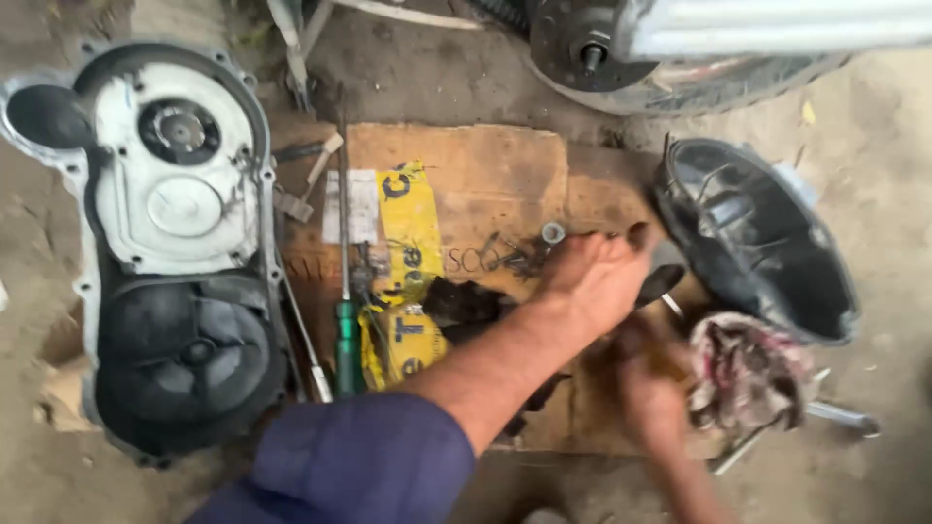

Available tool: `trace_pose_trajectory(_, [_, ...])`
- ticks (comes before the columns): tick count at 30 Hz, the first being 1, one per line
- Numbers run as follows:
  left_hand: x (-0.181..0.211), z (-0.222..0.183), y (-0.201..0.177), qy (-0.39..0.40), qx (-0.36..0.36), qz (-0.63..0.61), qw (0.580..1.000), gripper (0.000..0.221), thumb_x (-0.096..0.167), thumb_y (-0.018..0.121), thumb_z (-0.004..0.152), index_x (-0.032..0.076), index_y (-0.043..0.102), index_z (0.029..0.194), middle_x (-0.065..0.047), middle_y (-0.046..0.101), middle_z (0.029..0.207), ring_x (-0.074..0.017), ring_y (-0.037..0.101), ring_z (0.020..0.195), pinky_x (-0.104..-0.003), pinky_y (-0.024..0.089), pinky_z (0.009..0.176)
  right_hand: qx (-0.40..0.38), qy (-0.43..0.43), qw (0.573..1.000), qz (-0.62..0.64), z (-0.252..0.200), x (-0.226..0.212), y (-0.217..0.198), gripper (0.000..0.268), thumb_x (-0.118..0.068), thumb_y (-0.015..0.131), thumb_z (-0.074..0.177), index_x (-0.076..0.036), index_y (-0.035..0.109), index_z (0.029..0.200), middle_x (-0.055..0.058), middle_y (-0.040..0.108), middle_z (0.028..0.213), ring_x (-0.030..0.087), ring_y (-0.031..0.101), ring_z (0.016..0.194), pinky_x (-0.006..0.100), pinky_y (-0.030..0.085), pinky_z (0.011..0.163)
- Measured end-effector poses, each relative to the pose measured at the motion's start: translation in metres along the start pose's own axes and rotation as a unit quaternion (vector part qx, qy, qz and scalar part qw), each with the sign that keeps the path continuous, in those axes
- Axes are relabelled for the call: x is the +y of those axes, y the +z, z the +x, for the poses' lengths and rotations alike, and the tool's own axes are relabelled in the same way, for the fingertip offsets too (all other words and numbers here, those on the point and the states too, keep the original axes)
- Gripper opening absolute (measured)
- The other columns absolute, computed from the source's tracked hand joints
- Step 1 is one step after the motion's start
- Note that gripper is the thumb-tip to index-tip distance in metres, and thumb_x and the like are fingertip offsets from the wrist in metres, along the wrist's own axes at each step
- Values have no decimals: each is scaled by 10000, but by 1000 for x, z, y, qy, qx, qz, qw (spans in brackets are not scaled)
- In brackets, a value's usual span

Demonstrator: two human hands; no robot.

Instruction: Repairing and servicing a motorcycle's clutch and variator assembly, including cleaning and reassembling the belt and pulley components.

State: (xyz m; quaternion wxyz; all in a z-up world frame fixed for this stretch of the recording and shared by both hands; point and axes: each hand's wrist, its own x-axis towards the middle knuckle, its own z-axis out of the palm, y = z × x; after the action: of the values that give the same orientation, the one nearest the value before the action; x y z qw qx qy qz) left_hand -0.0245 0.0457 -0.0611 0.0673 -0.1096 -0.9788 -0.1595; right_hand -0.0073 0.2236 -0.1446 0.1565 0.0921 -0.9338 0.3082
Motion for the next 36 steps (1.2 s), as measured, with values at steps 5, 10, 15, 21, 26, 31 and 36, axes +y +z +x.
trace_pose_trajectory(5, [38, -29, -28, -38, 21, -184, 982, 669, 163, 673, 866, 124, 435, 1490, -238, 732, 960, -425, 717, 853, -514, 582, 742, 77, -106, 983, -132, -29, 29, -33, 220, -153, 675, 975, -26, 729, 1147, 140, 745, 1059, 302, 667, 897, 415, 545, 776])
trace_pose_trajectory(10, [20, -67, -15, -105, -7, -226, 969, 803, 169, 711, 774, 122, 372, 1501, -325, 689, 981, -494, 675, 864, -578, 535, 789, -47, 67, 952, 295, -77, 42, 9, 265, -132, 523, 1034, 3, 641, 1229, 61, 723, 1080, 145, 670, 936, 328, 563, 813])
trace_pose_trajectory(15, [3, -65, -77, -105, -90, -92, 986, 687, 50, 577, 850, 66, 383, 1509, -267, 722, 904, -424, 736, 813, -533, 595, 730, -109, 88, 925, 353, -61, -82, -39, 272, -110, 570, 967, 24, 676, 1178, 53, 729, 921, 156, 645, 803, 357, 537, 723])
trace_pose_trajectory(21, [-6, -63, -59, -110, -66, -72, 989, 644, 66, 571, 864, 5, 387, 1479, -277, 719, 848, -425, 737, 768, -537, 590, 703, -118, 255, 916, 288, -54, -94, -35, 291, -153, 615, 953, -46, 720, 1203, 109, 718, 762, 162, 617, 656, 369, 497, 613])
trace_pose_trajectory(26, [18, -55, -60, -98, -72, -81, 989, 654, 68, 562, 887, 55, 374, 1513, -224, 744, 885, -393, 748, 792, -520, 602, 685, -80, 90, 992, 37, -64, -82, -44, 260, -211, 636, 988, -40, 727, 1161, 149, 737, 832, 232, 698, 724, 381, 529, 702])
trace_pose_trajectory(31, [15, -67, -51, -67, -146, -61, 985, 865, 118, 639, 801, 84, 276, 1586, -234, 740, 958, -378, 749, 827, -521, 597, 733, -98, 195, 962, 163, -62, -26, -16, 282, -173, 554, 1025, -38, 665, 1247, 101, 737, 957, 183, 690, 809, 334, 549, 696])
trace_pose_trajectory(36, [-3, -87, 21, -166, 157, -284, 931, 785, 290, 750, 852, -38, 383, 1464, -347, 661, 1146, -463, 682, 910, -580, 570, 776, -47, 286, 839, 461, -63, -55, -13, 261, -117, 609, 992, -15, 710, 1210, 86, 756, 1084, 172, 698, 918, 290, 585, 799])
